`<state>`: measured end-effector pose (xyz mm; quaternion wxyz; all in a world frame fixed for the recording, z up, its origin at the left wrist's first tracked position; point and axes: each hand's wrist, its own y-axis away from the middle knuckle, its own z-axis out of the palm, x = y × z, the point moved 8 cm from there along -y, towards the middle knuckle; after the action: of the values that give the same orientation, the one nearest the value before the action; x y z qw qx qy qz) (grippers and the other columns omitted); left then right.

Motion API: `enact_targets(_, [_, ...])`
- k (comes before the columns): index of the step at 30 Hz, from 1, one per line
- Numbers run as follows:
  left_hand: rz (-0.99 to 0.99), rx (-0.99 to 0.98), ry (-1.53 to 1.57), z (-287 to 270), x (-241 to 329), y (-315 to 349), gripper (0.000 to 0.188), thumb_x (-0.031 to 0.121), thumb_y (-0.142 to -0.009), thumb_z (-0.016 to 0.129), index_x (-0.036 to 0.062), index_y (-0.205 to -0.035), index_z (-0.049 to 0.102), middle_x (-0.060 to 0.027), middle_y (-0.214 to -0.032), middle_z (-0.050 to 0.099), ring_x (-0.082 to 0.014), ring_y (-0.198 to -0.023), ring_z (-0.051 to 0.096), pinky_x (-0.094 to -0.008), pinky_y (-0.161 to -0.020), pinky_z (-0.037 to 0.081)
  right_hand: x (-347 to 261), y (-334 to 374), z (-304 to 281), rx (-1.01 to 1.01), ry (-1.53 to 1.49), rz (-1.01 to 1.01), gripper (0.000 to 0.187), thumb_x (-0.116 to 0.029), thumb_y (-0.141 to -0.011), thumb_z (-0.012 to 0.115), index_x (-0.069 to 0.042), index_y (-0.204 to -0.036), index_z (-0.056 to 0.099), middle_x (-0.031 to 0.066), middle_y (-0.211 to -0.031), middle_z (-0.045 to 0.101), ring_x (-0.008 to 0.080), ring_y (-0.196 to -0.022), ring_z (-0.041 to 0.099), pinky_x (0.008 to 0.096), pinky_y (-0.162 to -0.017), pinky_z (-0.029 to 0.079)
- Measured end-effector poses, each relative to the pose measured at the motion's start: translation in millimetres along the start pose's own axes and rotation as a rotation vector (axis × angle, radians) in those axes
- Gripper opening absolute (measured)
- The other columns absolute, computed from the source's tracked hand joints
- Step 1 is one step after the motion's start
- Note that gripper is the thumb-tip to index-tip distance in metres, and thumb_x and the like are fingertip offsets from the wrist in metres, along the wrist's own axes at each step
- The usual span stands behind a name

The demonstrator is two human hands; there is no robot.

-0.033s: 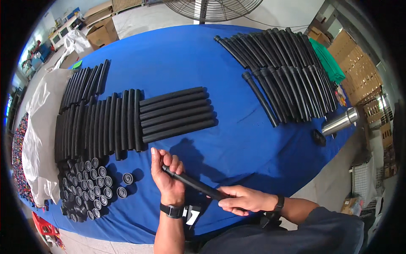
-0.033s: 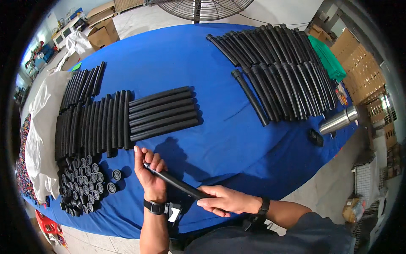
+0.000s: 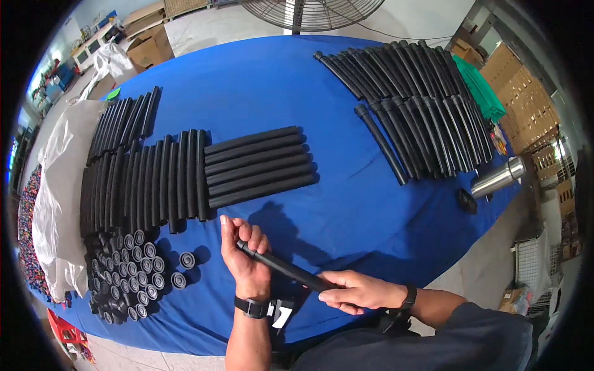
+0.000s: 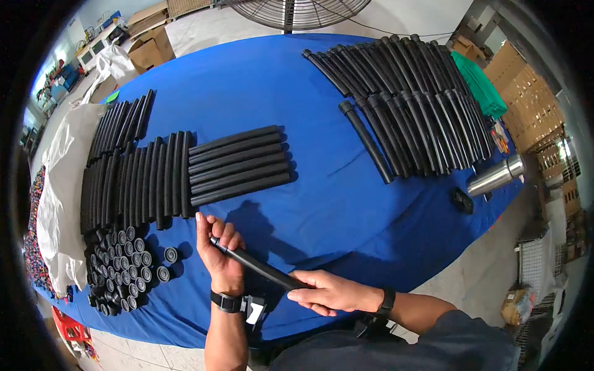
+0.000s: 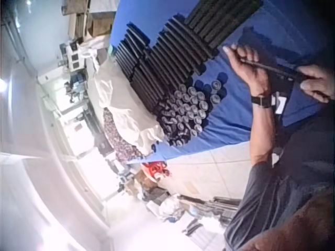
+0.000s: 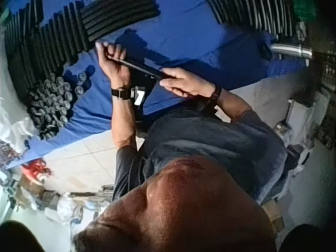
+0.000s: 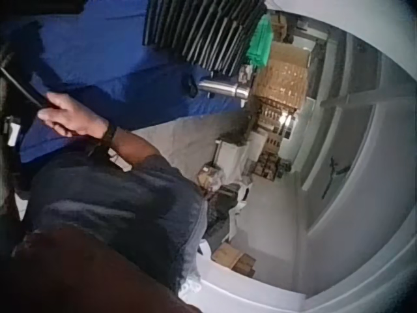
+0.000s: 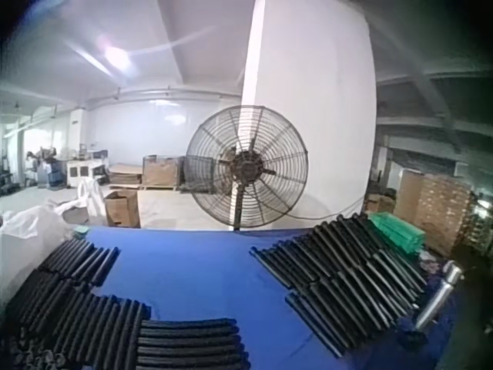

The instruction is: The person repeatedly picks up a black cylindrical foam tube and a small black circular cap from a table. They insert the cap into one end of the tube, then place the assembled unit onto a growing pile of similar items. The process is repeated continuously throughout the clip.

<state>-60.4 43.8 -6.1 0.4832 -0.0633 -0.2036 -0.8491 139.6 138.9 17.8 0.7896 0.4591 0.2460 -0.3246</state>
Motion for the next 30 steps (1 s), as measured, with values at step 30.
enact_targets(30, [-0.076,-0.115,-0.880,21,2,6,0.018,0.021,-0.088,0.080,0.0111,-0.089,0.066,0.0060,-0.066,0.054,-0.0029,-0.048,0.043,-0.0214,-0.041,0.028,-33,21,-28,0.360,0.367,-0.092,0.042,-0.012,-0.099,0.060,0.004,-0.137,0.052,0.0104,-0.084,0.064,0.0100,-0.049,0.053,0.0226,-0.042,0.040])
